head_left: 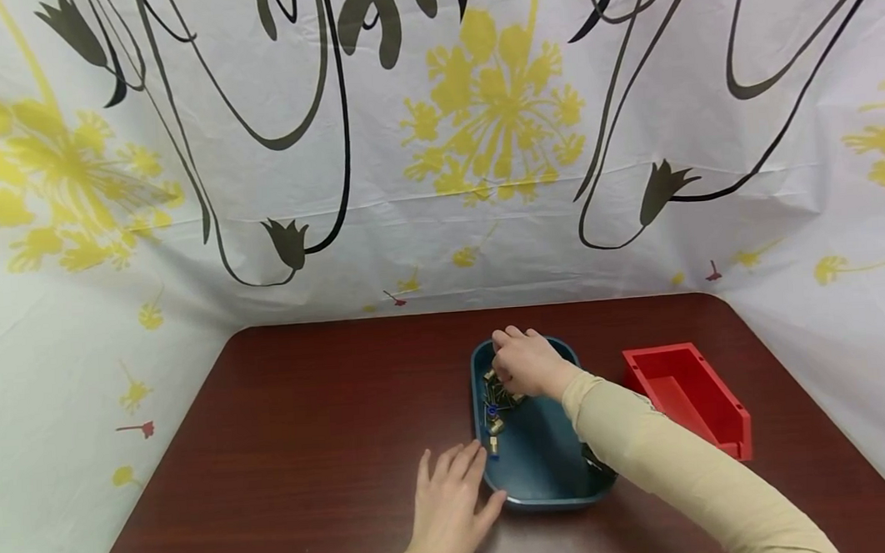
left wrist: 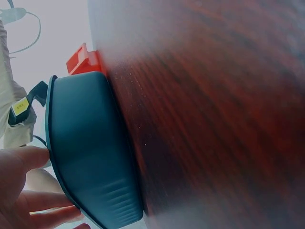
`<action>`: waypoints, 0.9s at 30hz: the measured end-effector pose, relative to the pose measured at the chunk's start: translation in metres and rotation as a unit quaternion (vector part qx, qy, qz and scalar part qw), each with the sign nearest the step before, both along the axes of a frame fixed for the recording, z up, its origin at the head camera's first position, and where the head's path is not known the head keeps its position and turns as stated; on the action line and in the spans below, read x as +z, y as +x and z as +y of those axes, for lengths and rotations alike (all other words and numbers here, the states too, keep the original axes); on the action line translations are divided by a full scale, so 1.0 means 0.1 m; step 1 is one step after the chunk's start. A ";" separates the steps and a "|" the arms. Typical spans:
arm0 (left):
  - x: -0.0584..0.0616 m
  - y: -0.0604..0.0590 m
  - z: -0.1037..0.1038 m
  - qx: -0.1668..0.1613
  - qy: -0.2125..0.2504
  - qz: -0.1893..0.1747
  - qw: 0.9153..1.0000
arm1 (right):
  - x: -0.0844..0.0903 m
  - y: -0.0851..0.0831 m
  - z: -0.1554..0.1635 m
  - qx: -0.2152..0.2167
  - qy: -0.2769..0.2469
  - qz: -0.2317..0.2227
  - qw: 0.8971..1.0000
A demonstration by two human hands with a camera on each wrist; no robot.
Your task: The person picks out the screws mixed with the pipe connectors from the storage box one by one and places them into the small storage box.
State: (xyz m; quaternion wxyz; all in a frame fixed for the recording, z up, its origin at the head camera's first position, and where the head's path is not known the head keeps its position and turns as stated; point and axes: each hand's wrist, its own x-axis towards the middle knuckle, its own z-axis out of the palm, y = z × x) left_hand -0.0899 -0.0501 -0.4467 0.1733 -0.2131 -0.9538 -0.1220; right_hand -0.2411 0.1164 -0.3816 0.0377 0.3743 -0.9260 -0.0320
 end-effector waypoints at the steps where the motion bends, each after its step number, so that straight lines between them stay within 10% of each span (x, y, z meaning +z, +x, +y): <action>1: 0.00 0.00 0.00 0.000 -0.001 -0.002 1.000 | 0.02 0.01 0.01 0.002 0.000 0.002 1.000; 27: -0.01 0.00 -0.01 0.004 0.000 -0.015 1.000 | 0.30 0.05 0.51 0.010 -0.031 0.060 0.998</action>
